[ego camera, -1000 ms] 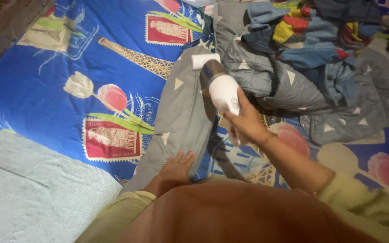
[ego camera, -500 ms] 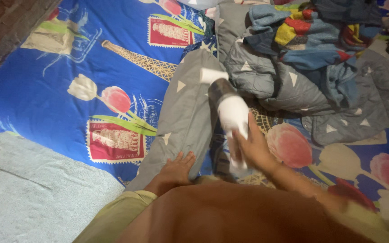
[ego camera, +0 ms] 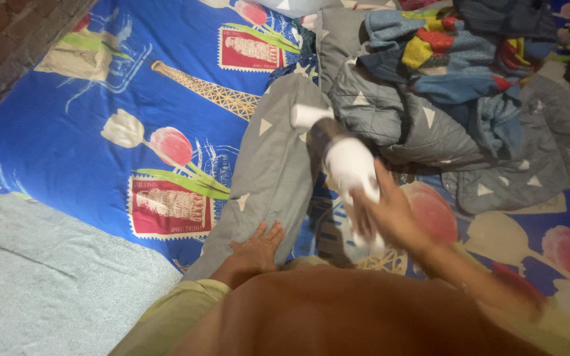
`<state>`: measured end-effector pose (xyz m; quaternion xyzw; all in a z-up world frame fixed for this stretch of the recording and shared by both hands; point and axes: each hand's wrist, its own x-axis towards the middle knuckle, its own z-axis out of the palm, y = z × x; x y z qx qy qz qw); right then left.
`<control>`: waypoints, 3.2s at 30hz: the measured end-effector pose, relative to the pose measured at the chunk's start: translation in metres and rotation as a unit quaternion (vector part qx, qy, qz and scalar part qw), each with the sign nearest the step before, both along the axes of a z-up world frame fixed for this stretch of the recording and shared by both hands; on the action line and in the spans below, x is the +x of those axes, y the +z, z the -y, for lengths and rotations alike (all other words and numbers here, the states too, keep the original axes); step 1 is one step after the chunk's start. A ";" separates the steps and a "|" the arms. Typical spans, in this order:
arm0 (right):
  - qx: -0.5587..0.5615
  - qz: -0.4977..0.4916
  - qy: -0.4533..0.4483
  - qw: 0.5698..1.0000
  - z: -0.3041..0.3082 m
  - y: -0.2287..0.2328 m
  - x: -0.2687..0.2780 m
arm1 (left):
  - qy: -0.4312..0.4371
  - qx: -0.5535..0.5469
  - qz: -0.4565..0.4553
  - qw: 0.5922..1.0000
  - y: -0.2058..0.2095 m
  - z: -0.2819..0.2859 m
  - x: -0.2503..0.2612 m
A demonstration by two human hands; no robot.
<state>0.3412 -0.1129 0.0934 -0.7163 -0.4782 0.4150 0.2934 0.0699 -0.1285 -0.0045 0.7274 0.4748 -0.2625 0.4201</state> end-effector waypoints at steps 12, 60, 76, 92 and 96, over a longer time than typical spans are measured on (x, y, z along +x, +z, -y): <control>-0.025 0.207 0.092 0.974 0.017 -0.014 0.002 | -0.007 0.012 0.007 1.000 -0.009 0.000 0.002; -0.171 0.185 0.091 0.964 0.002 0.050 -0.006 | 0.090 -0.003 -0.015 0.996 -0.008 0.007 -0.017; 0.017 0.344 0.207 0.916 -0.099 -0.003 -0.030 | 0.082 0.044 -0.020 0.995 -0.028 0.008 -0.011; -0.030 0.216 0.205 0.954 0.013 0.073 -0.016 | 0.098 -0.009 -0.064 0.993 -0.017 0.000 -0.007; 0.078 0.067 0.235 0.966 0.040 0.069 -0.003 | 0.115 -0.002 -0.054 0.992 -0.023 0.000 -0.009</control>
